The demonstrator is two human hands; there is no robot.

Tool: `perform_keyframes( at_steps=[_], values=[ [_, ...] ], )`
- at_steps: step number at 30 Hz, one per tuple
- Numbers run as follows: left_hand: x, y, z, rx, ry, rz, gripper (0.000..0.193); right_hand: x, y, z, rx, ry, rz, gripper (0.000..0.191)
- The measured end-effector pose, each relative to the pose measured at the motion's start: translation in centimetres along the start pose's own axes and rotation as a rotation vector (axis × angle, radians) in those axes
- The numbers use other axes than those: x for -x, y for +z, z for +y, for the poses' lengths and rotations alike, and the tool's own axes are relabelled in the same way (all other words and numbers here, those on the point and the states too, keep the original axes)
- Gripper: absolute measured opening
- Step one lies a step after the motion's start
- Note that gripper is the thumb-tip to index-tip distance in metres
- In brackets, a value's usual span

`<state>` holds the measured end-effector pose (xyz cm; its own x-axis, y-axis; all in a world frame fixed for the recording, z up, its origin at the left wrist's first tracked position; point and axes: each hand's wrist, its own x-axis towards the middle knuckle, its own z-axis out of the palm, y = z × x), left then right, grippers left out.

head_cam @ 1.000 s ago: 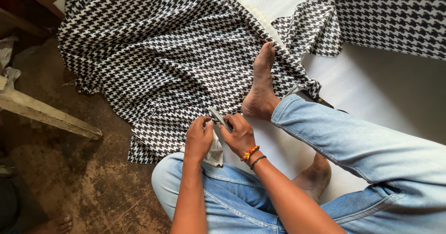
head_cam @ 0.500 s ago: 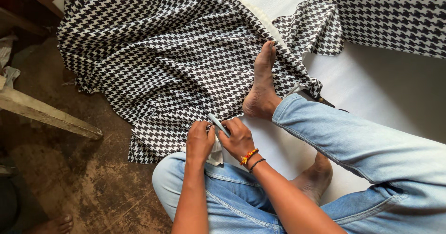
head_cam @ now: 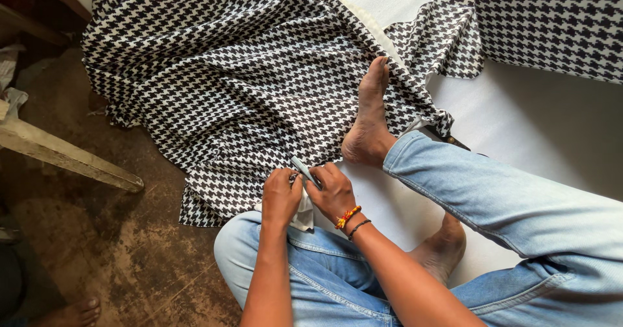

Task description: The person sits on the floor and uses a small knife to cut a piece of black and white patterned fabric. They hold the fabric with one hand and carefully slice along the edge with the other, occasionally adjusting the material to continue cutting.

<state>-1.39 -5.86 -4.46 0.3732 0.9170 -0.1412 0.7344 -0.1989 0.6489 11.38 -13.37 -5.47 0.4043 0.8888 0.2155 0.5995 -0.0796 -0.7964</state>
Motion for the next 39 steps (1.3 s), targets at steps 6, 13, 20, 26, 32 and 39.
perform_keyframes(
  at_steps=[6, 13, 20, 26, 32, 39],
  values=[
    [0.3, -0.8, -0.6, 0.105, -0.076, 0.081, 0.024, -0.9, 0.5, -0.6, -0.023, 0.057, -0.057, 0.017],
    [0.2, -1.0, -1.1, 0.084, -0.139, 0.101, 0.031, -0.9, -0.7, -1.0, -0.01, 0.056, 0.004, 0.019],
    [0.4, -1.4, -0.5, 0.097, -0.208, 0.046, 0.031, -0.5, 0.4, -1.1, -0.019, 0.005, -0.023, 0.018],
    [0.3, -1.8, 0.0, 0.118, -0.319, 0.028, 0.031, -0.8, 1.3, -1.3, 0.015, 0.052, -0.07, 0.015],
    [0.0, -1.1, -1.5, 0.108, -0.286, 0.165, 0.03, -1.8, 1.2, -1.8, -0.071, 0.099, -0.051, 0.018],
    [-0.1, -0.5, -2.5, 0.146, -0.065, 0.265, 0.027, -1.1, 0.4, -1.8, -0.074, 0.142, 0.019, 0.022]
  ],
)
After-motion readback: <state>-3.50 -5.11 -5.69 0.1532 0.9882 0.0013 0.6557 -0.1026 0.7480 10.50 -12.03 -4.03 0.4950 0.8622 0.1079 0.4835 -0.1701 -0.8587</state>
